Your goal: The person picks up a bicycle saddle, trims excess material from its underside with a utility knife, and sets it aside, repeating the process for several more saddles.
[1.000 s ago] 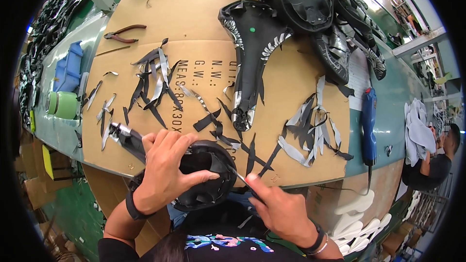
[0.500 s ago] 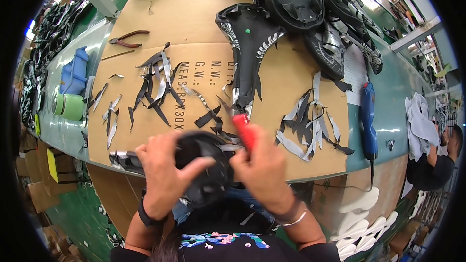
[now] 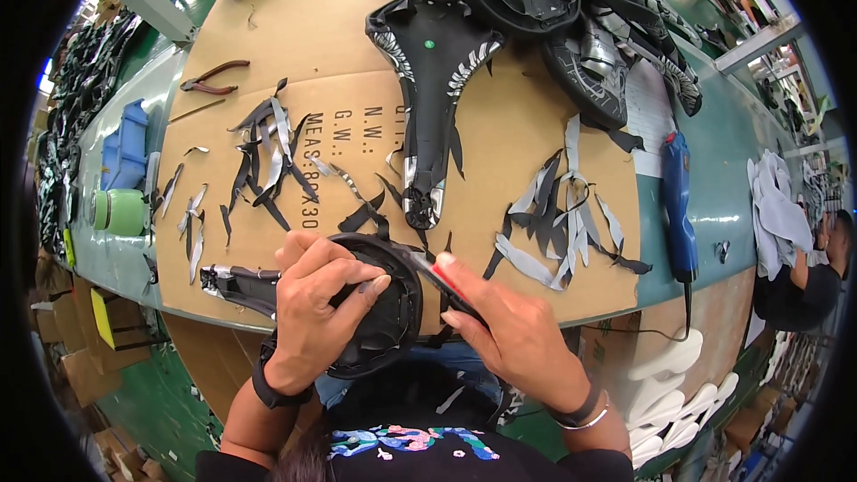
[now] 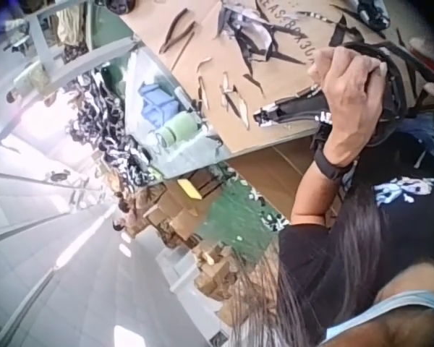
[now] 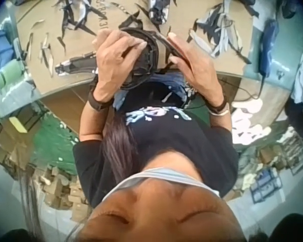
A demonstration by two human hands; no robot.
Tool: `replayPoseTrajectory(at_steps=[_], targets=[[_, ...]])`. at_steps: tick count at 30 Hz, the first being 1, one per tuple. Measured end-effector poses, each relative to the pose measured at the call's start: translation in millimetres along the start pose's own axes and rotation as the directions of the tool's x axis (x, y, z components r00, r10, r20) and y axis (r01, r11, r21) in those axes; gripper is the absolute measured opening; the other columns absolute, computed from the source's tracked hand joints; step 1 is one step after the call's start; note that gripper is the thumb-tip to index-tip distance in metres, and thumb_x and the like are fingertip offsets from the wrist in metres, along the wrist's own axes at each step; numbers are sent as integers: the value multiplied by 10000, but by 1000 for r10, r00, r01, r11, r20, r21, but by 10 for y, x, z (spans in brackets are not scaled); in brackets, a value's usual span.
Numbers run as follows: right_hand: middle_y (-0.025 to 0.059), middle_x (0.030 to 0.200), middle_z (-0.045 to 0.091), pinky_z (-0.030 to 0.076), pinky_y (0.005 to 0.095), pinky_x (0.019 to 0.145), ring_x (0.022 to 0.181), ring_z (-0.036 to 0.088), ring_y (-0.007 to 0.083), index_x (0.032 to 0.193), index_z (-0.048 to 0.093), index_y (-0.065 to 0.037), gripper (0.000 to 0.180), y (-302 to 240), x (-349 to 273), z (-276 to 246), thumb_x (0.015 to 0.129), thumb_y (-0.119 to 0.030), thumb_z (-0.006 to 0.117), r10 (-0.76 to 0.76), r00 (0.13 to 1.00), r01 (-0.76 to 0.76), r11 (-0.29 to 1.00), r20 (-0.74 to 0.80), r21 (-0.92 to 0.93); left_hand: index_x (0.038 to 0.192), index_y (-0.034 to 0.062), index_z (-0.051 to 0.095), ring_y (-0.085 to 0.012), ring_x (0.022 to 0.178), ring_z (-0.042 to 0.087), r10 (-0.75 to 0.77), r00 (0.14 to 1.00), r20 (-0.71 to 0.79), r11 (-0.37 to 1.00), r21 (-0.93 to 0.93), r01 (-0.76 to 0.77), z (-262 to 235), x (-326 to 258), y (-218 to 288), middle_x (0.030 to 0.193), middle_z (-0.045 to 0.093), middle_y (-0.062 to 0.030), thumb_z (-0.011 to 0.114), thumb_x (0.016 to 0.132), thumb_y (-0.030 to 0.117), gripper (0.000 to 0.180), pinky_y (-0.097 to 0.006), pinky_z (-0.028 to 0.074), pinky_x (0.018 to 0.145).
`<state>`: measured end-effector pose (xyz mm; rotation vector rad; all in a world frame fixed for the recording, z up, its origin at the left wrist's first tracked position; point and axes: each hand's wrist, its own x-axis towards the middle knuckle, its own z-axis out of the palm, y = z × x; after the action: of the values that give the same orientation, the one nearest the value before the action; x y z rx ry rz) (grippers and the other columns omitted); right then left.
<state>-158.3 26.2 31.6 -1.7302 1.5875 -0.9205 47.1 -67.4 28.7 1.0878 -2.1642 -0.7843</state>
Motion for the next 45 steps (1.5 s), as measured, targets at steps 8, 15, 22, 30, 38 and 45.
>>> replayPoseTrajectory(at_steps=[8,15,22,30,38,45], targets=[[120,741,588,458,378,513,604,590,282,1441,408,-78,626,-174,-204,25,875,-136,668,107,974,-65,977,199,-204,798,99,704,-177,829,488,-66,996,-57,957,-287,47,-82,-54,-129,758,581,14,769,766,105,73,-322,350,757],[262,1101,630,528,442,687,858,653,425,1451,338,-30,611,-540,-674,319,919,-145,617,418,901,-429,897,114,103,940,0,636,-165,879,507,-327,885,-331,782,-620,58,-101,-132,-237,942,568,-49,659,881,87,108,-275,386,828],[84,680,537,450,388,489,551,551,288,1432,443,-137,590,-353,-417,168,880,-182,646,142,979,-110,972,144,-207,1239,22,535,-248,929,618,-133,936,327,990,95,107,-684,-65,-361,991,630,-133,763,766,183,549,-323,459,766],[114,726,557,461,399,477,558,567,323,1480,340,-140,654,-95,-159,459,893,-161,629,-25,968,76,978,250,-194,1072,-14,649,-132,856,597,-632,734,248,609,-426,669,-692,-436,-430,942,657,-58,759,777,107,337,-276,480,776],[180,716,565,458,462,514,587,572,387,1480,279,-41,681,-303,-482,656,894,-91,622,74,977,-81,996,198,29,1127,-17,595,-118,890,597,-779,627,12,440,-702,560,-381,-876,-62,1011,661,-54,744,827,51,342,-264,480,840],[294,913,635,472,499,593,721,606,480,1468,247,9,671,-393,-916,796,907,-76,604,179,966,-208,967,185,149,1044,17,551,-96,887,544,-756,577,-308,586,-711,388,42,-1247,310,961,597,-14,733,875,110,266,-253,436,840]])
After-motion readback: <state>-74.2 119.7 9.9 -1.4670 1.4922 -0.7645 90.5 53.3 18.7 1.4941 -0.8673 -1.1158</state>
